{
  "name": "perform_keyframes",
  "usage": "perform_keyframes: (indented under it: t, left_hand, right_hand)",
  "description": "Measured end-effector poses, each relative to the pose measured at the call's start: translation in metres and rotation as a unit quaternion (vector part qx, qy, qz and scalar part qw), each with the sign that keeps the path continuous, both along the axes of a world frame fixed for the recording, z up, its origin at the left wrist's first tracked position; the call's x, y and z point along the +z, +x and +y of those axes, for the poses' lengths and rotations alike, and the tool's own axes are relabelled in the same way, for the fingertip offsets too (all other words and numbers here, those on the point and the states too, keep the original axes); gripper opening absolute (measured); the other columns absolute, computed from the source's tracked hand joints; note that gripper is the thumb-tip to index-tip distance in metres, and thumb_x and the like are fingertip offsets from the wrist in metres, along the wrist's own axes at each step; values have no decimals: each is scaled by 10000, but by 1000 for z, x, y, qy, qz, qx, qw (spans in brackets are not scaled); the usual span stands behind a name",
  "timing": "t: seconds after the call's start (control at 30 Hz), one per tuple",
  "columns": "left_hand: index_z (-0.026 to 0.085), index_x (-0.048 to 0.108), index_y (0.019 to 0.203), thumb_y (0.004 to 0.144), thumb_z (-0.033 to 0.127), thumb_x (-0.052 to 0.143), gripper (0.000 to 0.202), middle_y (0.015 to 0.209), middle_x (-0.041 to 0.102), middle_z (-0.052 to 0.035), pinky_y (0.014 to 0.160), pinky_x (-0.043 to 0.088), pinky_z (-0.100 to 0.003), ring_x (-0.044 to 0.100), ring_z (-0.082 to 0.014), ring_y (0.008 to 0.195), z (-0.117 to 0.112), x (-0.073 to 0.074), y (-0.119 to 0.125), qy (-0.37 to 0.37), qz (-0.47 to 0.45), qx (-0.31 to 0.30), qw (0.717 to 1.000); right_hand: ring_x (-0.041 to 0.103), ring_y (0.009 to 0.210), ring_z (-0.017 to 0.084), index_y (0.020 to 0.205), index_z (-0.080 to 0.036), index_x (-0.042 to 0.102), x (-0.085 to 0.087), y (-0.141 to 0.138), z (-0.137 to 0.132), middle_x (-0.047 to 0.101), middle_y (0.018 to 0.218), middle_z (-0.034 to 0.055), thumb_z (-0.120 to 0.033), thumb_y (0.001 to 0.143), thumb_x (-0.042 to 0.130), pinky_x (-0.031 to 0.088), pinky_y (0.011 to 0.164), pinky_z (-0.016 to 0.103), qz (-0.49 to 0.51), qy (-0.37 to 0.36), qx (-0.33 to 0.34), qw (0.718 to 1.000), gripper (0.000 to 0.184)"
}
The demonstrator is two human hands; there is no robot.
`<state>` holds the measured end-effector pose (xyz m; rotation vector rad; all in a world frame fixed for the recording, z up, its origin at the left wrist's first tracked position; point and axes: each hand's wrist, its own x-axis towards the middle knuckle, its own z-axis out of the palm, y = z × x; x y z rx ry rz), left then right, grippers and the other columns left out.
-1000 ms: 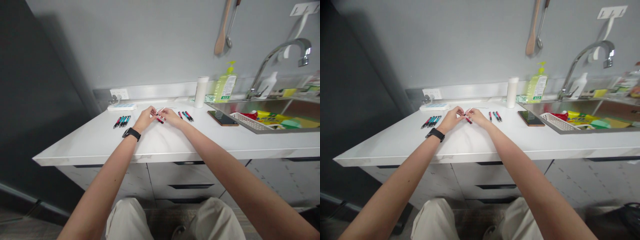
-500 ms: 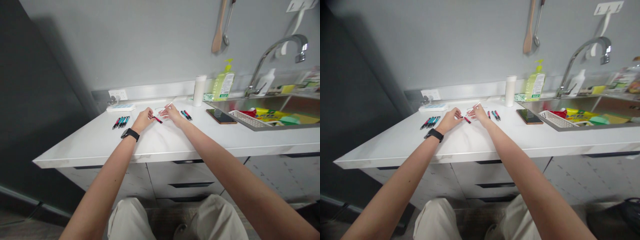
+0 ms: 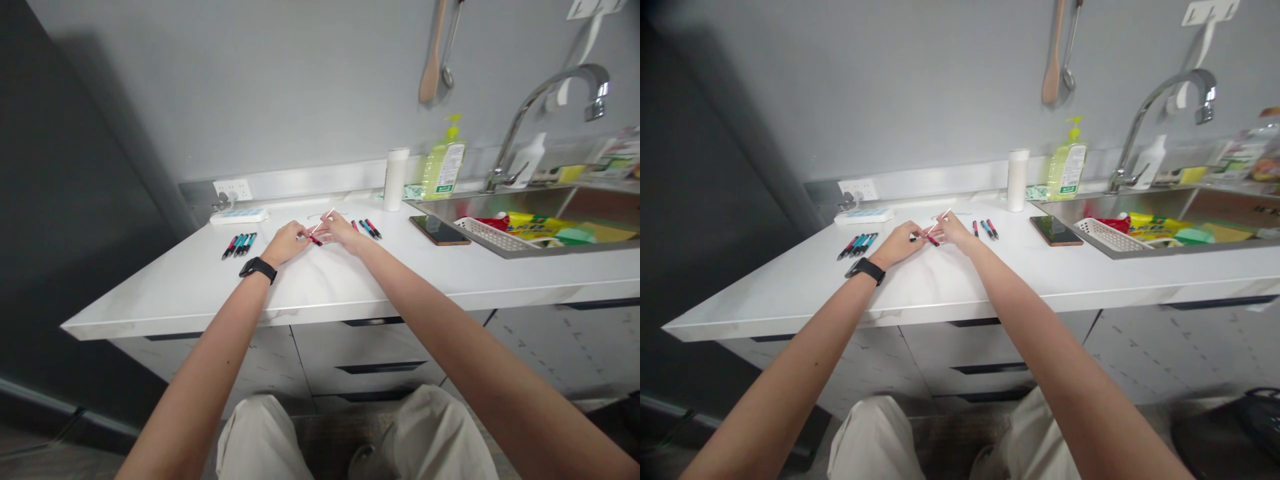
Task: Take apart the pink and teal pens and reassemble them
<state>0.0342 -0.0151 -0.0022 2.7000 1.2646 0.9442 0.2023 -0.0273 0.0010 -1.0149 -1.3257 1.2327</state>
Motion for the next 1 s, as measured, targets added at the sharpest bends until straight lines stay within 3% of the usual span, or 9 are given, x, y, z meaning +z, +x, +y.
perform_keyframes:
  t: [0.1, 0.23, 0.4, 0.43, 0.53, 0.7, 0.83, 1.0]
  left_hand:
    - [180, 626, 766, 758, 232, 542, 99, 864, 607, -51, 836, 468, -334, 583, -185, 831, 1, 0, -1, 0, 3, 1, 1000]
    - [178, 648, 749, 745, 228, 562, 100, 865, 608, -58, 823, 469, -332, 584, -189, 817, 2, 0, -3, -9, 4, 32, 999]
    - [180, 638, 659, 726, 328, 622, 163, 815, 609, -64, 783, 468, -331, 587, -200, 773, 2, -2, -5, -41, 38, 71, 996]
    - [183, 633, 660, 718, 348, 632, 175, 816, 610, -65, 790, 465, -335, 590, -206, 782, 2, -2, -5, -45, 46, 76, 995]
    - [183, 633, 770, 704, 340, 635, 170, 908, 620, -90, 832, 458, -360, 595, -239, 865, 3, -3, -6, -33, 48, 107, 993]
    - [161, 612, 932, 695, 200, 577, 243, 1016, 625, -154, 862, 446, -395, 580, -294, 998, 11, -8, -17, -23, 28, 258, 965]
    - [164, 631, 874, 689, 130, 562, 201, 981, 641, -154, 851, 452, -377, 598, -284, 970, 18, -13, -25, -54, 50, 260, 963]
    - [170, 641, 898, 746, 135, 522, 197, 1045, 613, -157, 871, 453, -388, 601, -280, 975, 23, -17, -27, -42, 33, 259, 964]
  right_hand:
    - [630, 673, 103, 844, -222, 367, 1, 1, 1, 685, 751, 7, -189, 938, 376, 502, 627, 241, 9, 11, -9, 1000, 100]
    - [589, 668, 78, 847, -214, 406, 1, 6, 8, 662, 845, 4, -205, 930, 389, 482, 614, 206, 20, 58, -81, 995, 85]
    - [501, 549, 89, 905, -182, 513, -5, 11, 19, 590, 660, -20, -190, 872, 486, 407, 552, 199, -127, 81, -129, 980, 44]
    - [496, 547, 96, 953, -181, 517, -8, 10, 19, 573, 621, -38, -175, 846, 522, 405, 572, 208, -170, 99, -130, 972, 107]
    - [505, 569, 110, 1082, -194, 489, -14, 9, 19, 545, 566, -84, -174, 783, 604, 396, 623, 223, -273, 169, -87, 943, 320]
    - [493, 559, 100, 975, -183, 537, -19, 6, 14, 538, 568, -88, -229, 773, 619, 377, 621, 218, -334, 206, 7, 920, 223]
    - [481, 562, 93, 881, -160, 588, -19, 5, 13, 539, 593, -66, -240, 749, 651, 364, 610, 215, -368, 201, 18, 908, 166]
    - [495, 621, 98, 865, -152, 647, -18, 5, 13, 573, 687, -29, -274, 736, 674, 369, 642, 219, -400, 219, 7, 890, 180]
